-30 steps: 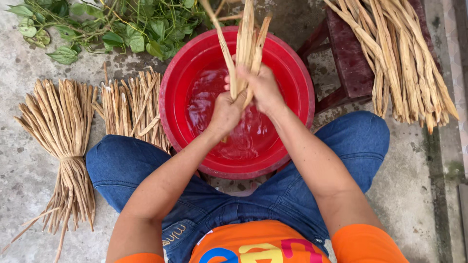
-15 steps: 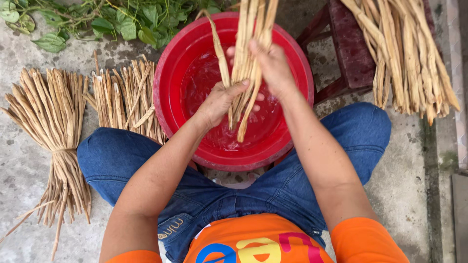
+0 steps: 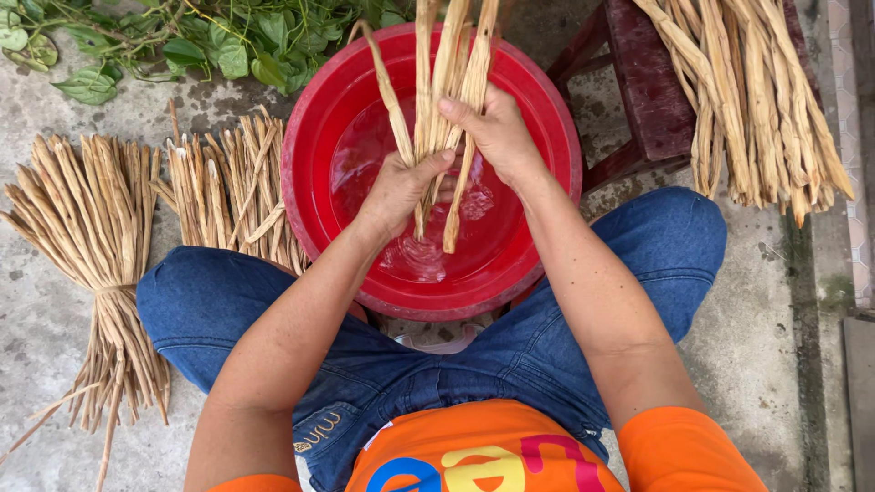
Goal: The person sits on the ground and repeatedly washes bundles of dried sticks in a red basin of water. They scrub the sticks by hand, rinse them, and place them on a nearby stool.
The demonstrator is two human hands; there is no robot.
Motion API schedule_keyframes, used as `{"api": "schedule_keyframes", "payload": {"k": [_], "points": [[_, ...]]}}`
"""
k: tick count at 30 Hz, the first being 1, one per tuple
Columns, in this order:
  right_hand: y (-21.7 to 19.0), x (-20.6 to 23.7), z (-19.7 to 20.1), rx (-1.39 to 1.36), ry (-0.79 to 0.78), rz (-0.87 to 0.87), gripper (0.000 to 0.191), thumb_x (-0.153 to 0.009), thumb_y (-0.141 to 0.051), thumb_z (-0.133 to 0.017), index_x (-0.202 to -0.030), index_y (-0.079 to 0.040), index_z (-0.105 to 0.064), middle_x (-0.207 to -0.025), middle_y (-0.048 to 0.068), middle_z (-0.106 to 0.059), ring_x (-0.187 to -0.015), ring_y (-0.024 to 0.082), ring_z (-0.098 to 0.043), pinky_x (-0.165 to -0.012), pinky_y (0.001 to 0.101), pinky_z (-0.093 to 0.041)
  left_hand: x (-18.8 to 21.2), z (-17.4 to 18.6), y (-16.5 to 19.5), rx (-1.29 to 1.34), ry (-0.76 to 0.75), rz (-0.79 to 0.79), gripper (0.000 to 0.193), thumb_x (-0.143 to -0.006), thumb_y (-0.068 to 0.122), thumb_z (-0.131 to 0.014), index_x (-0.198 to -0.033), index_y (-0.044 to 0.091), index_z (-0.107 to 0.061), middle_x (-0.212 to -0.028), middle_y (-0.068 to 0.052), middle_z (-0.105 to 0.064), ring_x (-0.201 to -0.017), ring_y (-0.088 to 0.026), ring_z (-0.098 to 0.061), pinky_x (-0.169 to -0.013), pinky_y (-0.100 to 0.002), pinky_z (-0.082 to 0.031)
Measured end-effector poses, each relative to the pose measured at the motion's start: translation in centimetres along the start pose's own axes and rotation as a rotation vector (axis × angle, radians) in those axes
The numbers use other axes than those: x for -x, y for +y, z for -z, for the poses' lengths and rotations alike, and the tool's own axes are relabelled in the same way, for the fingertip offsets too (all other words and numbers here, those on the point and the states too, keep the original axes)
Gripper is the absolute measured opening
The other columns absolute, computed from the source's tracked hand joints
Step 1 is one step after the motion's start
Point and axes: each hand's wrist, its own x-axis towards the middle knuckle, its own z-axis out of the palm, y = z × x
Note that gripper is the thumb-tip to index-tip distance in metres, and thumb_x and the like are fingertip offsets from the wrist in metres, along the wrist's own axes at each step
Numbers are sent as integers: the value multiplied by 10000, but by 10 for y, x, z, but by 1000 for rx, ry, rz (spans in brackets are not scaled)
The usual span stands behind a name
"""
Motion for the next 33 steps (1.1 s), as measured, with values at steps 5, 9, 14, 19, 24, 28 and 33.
{"api": "schedule_keyframes", "payload": {"k": [5,9,14,19,24,28,33], "points": [[-10,-6,12,-136,127,38,311,-1001,-345,-665,-1169,-90,-726,-1029,98,-753,-964,181,-718,-874,311,-637,11,-6,1,56,-90,-8,323,-942,135,-693,-1245,29,-658,-1115,-162,-741,-858,-225,-777,-748,-361,-665],[-17,-2,17,-186,119,167,371,-994,-382,-649,-1253,-118,-686,-1089,60,-751,-965,182,-692,-843,324,-586,20,-15,0,60,-154,94,262,-953,185,-675,-1181,56,-668,-1000,-159,-770,-735,-184,-757,-584,-284,-607],[-9,11,-9,-267,159,-100,346,-990,-365,-643,-1096,-42,-704,-1011,62,-754,-1035,145,-712,-874,302,-609,13,-12,4,-96,10,-50,226,-981,249,-668,-1078,52,-719,-775,-87,-734,-491,-88,-549,-425,-235,-450],[-4,14,-17,-302,190,-220,345,-972,-358,-693,-968,-14,-718,-845,88,-745,-759,190,-724,-668,323,-646,9,-18,-8,-167,118,-78,344,-1029,316,-663,-943,-8,-738,-629,-17,-610,-454,-64,-438,-380,-246,-319],[-2,13,-12,-539,211,-75,323,-968,-340,-693,-1029,-24,-724,-898,121,-767,-783,193,-756,-695,342,-668,7,-16,-15,-97,40,-41,292,-1001,293,-640,-988,12,-716,-706,-33,-665,-489,-86,-539,-438,-240,-439],[-1,16,-21,-404,-6,-115,275,-910,-273,-752,-1086,-64,-720,-950,108,-764,-835,189,-764,-721,365,-668,3,4,-4,-156,-45,-62,266,-938,208,-697,-1132,30,-730,-956,-51,-790,-811,-108,-763,-722,-263,-641],[-11,9,-10,-370,78,-155,220,-930,-274,-725,-1002,-69,-765,-955,99,-795,-883,190,-763,-803,385,-674,4,11,3,-182,53,-20,311,-937,212,-763,-1197,40,-744,-972,-83,-740,-824,-136,-677,-730,-307,-602]]}}
